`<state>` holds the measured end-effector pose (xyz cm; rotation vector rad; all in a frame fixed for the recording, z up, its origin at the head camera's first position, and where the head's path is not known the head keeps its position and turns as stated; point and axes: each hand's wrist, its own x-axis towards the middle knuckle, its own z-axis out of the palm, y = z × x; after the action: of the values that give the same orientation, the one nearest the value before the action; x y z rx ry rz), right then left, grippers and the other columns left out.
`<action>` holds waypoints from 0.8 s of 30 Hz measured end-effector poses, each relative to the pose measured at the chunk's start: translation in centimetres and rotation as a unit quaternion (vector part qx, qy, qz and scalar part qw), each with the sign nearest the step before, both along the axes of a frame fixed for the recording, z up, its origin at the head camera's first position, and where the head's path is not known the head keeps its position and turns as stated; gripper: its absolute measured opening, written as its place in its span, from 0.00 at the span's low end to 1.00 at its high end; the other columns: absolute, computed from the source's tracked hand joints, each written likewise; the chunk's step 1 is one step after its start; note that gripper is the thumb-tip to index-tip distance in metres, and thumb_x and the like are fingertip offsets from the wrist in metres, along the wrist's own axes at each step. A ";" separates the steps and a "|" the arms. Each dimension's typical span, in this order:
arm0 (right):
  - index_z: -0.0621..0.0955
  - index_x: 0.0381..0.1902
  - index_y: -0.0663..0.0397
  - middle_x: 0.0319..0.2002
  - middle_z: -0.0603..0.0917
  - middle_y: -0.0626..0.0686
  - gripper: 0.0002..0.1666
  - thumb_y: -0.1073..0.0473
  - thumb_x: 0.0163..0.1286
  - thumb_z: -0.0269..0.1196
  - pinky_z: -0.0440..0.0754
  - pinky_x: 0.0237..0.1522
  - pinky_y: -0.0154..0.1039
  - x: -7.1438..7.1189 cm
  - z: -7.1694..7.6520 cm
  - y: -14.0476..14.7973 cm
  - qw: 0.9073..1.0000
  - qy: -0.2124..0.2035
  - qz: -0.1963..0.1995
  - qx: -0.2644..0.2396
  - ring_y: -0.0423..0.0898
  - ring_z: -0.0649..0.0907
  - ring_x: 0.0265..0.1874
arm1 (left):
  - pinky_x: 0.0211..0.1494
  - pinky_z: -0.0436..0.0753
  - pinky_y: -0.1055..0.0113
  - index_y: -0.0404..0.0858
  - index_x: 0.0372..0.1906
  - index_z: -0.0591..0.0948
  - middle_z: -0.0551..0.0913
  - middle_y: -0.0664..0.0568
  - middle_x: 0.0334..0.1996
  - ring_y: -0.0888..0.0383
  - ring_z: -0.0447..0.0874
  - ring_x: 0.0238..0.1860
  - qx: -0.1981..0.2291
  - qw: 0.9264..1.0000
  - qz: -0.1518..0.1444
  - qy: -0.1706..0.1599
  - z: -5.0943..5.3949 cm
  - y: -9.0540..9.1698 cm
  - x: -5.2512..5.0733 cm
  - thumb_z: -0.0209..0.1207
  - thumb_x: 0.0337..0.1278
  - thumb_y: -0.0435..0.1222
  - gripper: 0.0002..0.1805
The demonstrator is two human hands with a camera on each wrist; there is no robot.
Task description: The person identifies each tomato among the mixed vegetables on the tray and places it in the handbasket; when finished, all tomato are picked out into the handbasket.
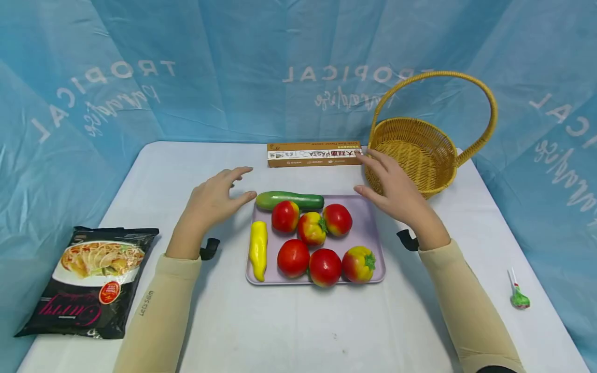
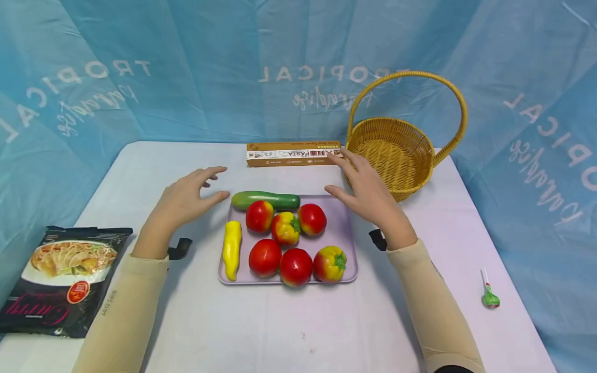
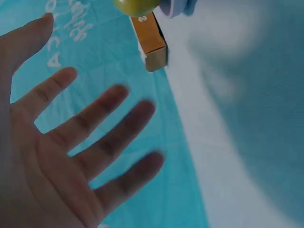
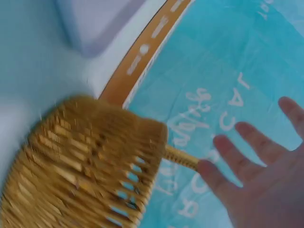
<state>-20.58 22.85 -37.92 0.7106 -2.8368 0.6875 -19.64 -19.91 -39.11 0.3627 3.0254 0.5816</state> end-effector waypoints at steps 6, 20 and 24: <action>0.66 0.81 0.35 0.81 0.67 0.50 0.41 0.47 0.75 0.69 0.64 0.80 0.68 -0.1 -0.7 0.2 0.985 -0.084 0.043 -0.141 0.55 0.65 0.82 | 0.44 0.85 0.56 0.51 0.76 0.65 0.87 0.43 0.51 0.48 0.90 0.43 0.147 0.977 0.002 -0.154 -1.1 -1.3 -0.7 0.60 0.73 0.52 0.33; 0.68 0.75 0.55 0.76 0.70 0.62 0.40 0.61 0.69 0.72 0.69 0.77 0.67 -0.9 -3.1 0.0 0.918 -0.311 0.132 -0.208 0.62 0.71 0.76 | 0.26 0.84 0.64 0.45 0.68 0.66 0.90 0.44 0.35 0.46 0.90 0.28 0.249 0.914 -0.049 -0.315 -4.9 -2.8 -1.2 0.63 0.72 0.44 0.27; 0.68 0.75 0.57 0.74 0.72 0.62 0.42 0.60 0.67 0.73 0.72 0.76 0.65 -0.9 -3.6 -0.1 0.910 -0.337 0.149 -0.190 0.62 0.72 0.76 | 0.26 0.87 0.63 0.45 0.69 0.64 0.91 0.44 0.35 0.46 0.91 0.27 0.250 0.908 -0.053 -0.333 -5.4 -2.4 -1.4 0.64 0.72 0.44 0.29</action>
<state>-21.46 22.74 -41.50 0.9944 -3.0042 1.7869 -21.06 -22.30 -44.47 0.2643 2.1661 1.1845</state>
